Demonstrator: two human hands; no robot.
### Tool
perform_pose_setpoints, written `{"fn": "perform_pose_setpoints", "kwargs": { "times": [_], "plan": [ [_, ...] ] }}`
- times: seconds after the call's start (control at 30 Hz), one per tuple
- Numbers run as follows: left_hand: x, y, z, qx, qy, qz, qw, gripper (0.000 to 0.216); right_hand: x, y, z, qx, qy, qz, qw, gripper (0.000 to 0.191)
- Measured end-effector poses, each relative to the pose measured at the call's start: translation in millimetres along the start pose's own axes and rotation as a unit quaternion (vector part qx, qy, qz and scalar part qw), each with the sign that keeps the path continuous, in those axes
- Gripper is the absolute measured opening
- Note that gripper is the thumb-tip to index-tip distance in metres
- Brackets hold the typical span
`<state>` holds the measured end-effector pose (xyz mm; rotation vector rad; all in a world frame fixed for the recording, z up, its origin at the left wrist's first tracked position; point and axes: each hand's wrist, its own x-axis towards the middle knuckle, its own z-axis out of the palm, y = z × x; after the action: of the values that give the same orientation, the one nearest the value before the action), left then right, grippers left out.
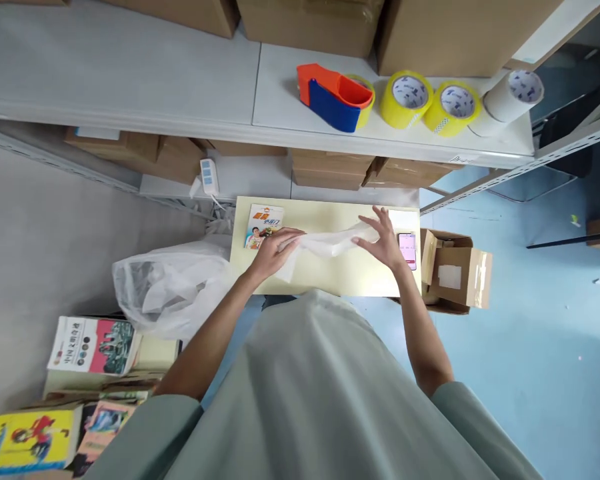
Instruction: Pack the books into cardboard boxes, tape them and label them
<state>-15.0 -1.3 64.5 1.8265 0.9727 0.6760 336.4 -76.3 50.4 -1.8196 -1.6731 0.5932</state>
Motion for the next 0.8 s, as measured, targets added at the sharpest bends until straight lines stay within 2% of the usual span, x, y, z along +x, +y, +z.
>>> {"fn": "perform_pose_setpoints", "kwargs": {
  "times": [0.07, 0.23, 0.37, 0.5, 0.57, 0.73, 0.8],
  "plan": [
    [6, 9, 13, 0.001, -0.019, -0.012, 1.000, 0.036, -3, 6, 3, -0.025, -0.044, -0.029, 0.998, 0.066],
    [22, 26, 28, 0.048, -0.058, -0.020, 0.997, 0.035, -2, 14, 22, -0.065, -0.093, -0.043, 0.993, 0.022],
    [36, 23, 28, 0.124, -0.071, -0.034, 0.989, 0.043, 8, 22, 30, -0.081, -0.106, -0.007, 0.991, 0.022],
    [51, 6, 23, 0.231, -0.082, -0.078, 0.966, 0.037, 25, 31, 24, -0.120, -0.076, 0.023, 0.990, 0.028],
    [59, 1, 20, 0.266, -0.066, -0.073, 0.959, 0.034, 33, 34, 18, -0.131, -0.046, 0.019, 0.990, 0.031],
    [67, 8, 19, 0.299, 0.056, 0.026, 0.952, 0.030, 35, 35, 4, -0.138, 0.067, -0.044, 0.987, 0.037],
    [58, 8, 24, 0.301, 0.072, 0.057, 0.949, 0.027, 25, 35, 4, -0.150, 0.092, -0.061, 0.983, 0.036]
  ]
}}
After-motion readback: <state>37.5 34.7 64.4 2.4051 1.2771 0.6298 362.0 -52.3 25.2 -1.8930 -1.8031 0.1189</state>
